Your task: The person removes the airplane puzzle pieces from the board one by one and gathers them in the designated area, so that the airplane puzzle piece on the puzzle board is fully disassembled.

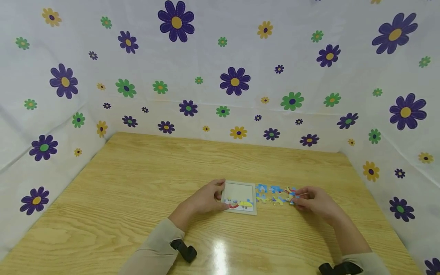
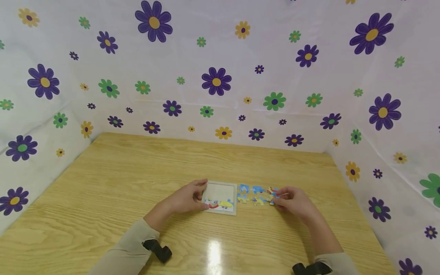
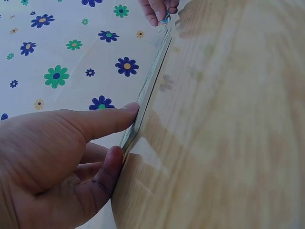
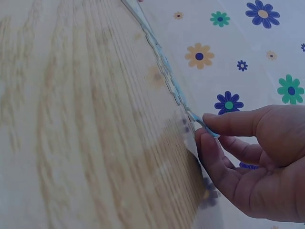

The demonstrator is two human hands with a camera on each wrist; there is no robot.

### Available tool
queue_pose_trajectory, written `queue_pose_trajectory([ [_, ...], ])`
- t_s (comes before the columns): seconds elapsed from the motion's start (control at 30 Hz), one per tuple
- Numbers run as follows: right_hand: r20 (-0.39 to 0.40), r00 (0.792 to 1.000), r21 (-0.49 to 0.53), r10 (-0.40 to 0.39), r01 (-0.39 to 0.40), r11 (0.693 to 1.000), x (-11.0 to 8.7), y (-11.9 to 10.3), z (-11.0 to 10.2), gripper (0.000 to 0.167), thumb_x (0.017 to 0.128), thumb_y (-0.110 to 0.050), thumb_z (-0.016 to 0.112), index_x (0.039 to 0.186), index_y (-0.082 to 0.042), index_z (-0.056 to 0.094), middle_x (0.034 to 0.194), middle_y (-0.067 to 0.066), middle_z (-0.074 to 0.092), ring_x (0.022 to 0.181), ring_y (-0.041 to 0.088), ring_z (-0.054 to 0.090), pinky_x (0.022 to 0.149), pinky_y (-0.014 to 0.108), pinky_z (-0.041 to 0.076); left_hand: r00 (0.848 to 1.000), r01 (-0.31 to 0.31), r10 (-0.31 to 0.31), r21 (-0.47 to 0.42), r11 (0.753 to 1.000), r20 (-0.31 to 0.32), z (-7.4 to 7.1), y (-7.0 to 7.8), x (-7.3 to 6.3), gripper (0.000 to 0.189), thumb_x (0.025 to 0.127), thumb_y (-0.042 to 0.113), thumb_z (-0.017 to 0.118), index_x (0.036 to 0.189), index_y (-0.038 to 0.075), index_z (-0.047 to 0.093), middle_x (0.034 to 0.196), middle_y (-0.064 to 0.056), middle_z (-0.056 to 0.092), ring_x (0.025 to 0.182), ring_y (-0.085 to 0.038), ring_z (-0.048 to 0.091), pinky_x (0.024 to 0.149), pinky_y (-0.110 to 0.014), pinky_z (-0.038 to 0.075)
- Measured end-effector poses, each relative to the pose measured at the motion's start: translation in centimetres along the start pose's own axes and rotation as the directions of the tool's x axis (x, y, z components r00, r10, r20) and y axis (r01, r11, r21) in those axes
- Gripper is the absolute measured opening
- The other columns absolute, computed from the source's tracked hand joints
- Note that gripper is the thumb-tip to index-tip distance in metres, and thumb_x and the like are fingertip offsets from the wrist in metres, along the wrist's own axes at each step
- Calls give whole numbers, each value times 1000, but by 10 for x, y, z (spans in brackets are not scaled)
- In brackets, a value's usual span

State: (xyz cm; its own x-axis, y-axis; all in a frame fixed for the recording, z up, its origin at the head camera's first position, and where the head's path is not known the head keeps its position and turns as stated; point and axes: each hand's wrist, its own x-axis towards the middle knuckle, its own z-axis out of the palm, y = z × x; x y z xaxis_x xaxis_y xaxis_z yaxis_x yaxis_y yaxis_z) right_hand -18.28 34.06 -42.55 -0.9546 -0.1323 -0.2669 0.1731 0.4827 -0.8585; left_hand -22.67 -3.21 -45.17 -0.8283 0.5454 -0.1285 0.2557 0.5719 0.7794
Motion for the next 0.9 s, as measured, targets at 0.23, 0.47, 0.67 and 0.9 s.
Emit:
queue_pose_trajectory([
  [0.23,-44,998,-31,43,-44,999,2,2,0,34,96,-6,65,121,15,54,97,10,64,83,13,67,74,27,59,1000,-7,7,9,1000,4,-1,0,-1,79,88,22,78,151,-4,36,165,-8,25,100,-15,47,80,-26,39],
  [0.47,-121,991,-141,62,-79,987,3,-1,0,32,93,-7,70,117,12,61,95,14,68,77,14,68,67,28,57,1000,-4,4,-6,1000,6,-1,2,-1,79,88,21,78,150,-5,37,165,-7,25,99,-16,46,80,-27,38],
  [0.67,-126,991,-197,43,-67,978,0,-3,1,27,92,-6,71,112,11,66,91,11,70,76,14,67,65,27,57,1000,1,-1,-17,1000,0,0,1,-1,79,88,19,79,150,-5,38,165,-8,25,99,-16,46,81,-28,38],
  [0.9,-114,992,-130,57,-72,989,0,-4,1,33,91,-9,72,115,13,65,95,12,70,80,14,70,70,29,59,1000,-3,3,6,1000,2,-1,1,-1,78,88,20,78,150,-5,38,165,-7,25,99,-15,46,79,-26,38],
])
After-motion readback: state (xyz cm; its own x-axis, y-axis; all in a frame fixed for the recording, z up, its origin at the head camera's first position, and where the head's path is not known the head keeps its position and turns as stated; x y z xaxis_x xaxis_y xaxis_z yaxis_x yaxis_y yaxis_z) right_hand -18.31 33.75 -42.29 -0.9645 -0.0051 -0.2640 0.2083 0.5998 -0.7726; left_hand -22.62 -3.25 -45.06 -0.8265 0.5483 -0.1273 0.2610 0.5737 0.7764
